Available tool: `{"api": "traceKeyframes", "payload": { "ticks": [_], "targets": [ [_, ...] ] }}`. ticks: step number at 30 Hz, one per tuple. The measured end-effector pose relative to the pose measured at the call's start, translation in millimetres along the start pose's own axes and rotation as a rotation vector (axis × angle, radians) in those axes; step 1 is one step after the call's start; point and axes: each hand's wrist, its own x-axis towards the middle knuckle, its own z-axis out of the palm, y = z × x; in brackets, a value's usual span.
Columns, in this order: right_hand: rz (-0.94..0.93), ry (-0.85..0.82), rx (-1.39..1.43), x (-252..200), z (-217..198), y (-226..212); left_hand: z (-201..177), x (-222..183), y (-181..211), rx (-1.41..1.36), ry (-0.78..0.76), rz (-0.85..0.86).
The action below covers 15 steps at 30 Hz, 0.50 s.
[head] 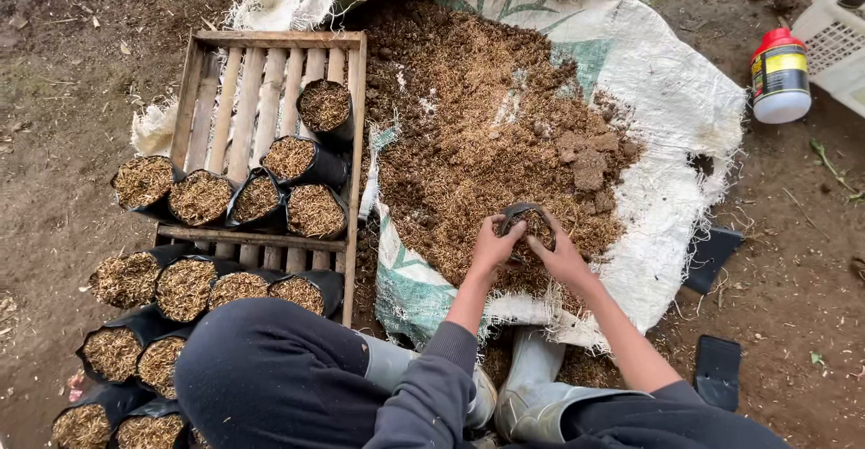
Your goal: The person fills small black nursery bags with soil mix by hand, taking soil from a large white bag on the ground and packing it into the nursery bags before placing them in a bamboo tray.
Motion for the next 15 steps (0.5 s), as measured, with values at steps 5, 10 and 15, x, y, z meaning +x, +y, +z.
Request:
{"api": "traceKeyframes", "payload": {
  "ticks": [5, 10, 15],
  "targets": [
    [0.107, -0.172, 0.260, 1.9, -14.7, -1.4, 1.7, -44.4, 40.6, -0.205, -0.044, -0.093],
    [-0.028, 0.023, 0.005, 22.0, 3.4, 10.1, 0.7, -34.3, 43.9, -0.080, -0.024, -0.091],
    [-0.126, 0.171, -0.073, 56.0, 15.7, 66.7, 2.1, -24.1, 30.4, 0.065, 0.024, -0.024]
  ]
}}
